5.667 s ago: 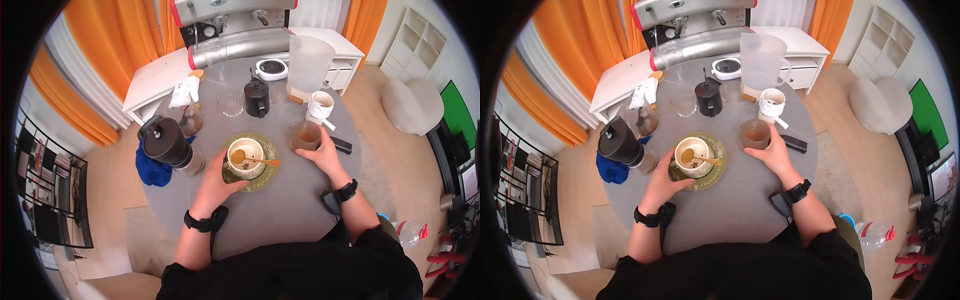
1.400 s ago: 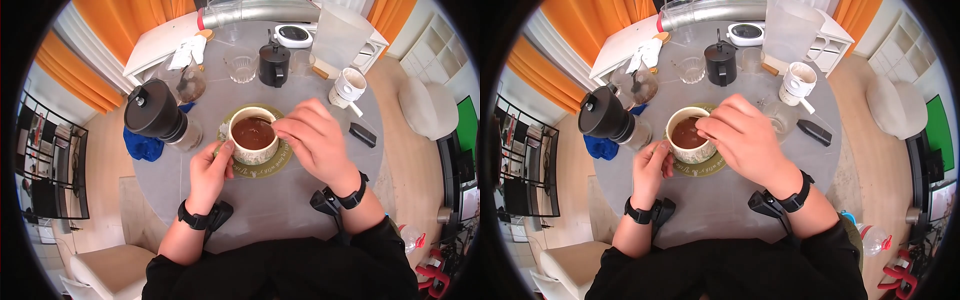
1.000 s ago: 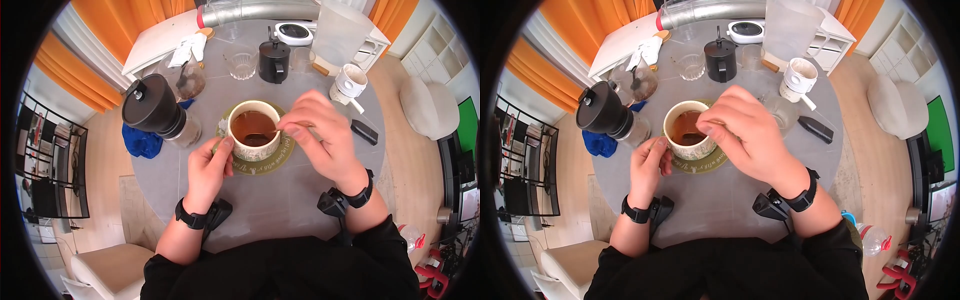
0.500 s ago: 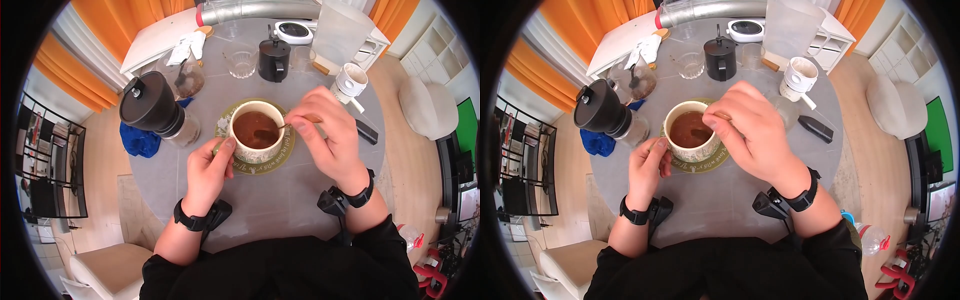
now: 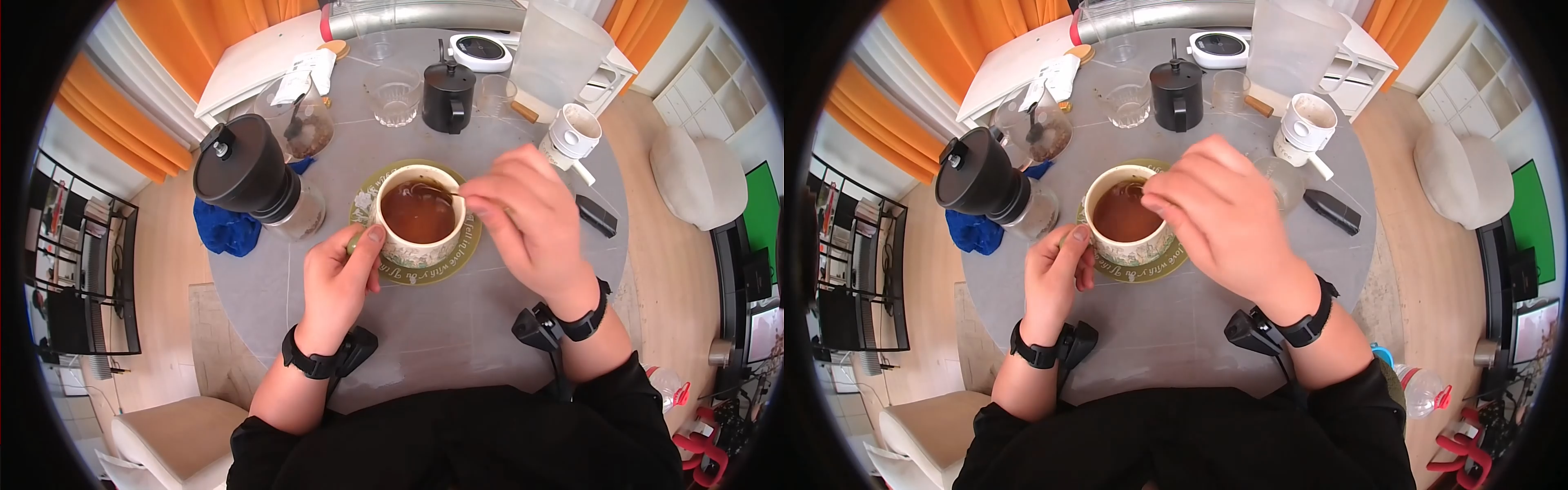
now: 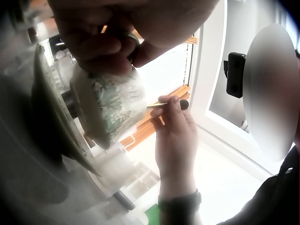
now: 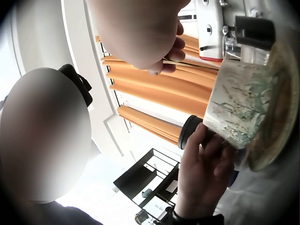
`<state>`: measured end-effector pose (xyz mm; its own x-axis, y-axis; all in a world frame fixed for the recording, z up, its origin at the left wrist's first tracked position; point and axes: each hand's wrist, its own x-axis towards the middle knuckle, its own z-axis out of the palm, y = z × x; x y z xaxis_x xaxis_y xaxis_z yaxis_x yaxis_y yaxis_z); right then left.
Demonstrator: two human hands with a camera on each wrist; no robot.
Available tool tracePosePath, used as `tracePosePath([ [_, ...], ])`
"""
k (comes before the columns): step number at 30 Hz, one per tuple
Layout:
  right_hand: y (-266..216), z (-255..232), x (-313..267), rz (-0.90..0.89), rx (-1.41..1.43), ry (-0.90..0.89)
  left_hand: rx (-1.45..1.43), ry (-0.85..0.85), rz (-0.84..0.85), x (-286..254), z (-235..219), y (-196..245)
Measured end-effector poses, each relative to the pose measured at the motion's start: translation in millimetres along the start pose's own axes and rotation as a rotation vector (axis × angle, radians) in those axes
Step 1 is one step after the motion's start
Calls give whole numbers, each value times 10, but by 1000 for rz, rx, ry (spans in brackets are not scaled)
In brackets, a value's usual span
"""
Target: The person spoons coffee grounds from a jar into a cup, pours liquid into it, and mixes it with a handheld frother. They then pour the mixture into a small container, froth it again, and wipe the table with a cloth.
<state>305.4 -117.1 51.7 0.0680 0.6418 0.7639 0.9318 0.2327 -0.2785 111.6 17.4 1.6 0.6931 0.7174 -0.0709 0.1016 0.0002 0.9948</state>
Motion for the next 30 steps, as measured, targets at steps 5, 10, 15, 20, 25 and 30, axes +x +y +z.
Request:
tracePosePath([
  [5,-18,53,-32,3,196,-44,-10,16,-12,1,2,6],
  [10,-31,-49,-16,49,94,-9,-2,7,-9,-5,-1,6],
  [15,-2,89,-6,-52,178,-19,-22,11,-12,-9,7,15],
  [20,-28,-63,-14,4,88,-8,-23,12,-8,-13,8,24],
  [25,7,50,2,-116,42,-22,1,21,-36,-21,22,58],
  [30,-26,-52,-32,1,46,-43,22,-4,-7,-18,-10,12],
])
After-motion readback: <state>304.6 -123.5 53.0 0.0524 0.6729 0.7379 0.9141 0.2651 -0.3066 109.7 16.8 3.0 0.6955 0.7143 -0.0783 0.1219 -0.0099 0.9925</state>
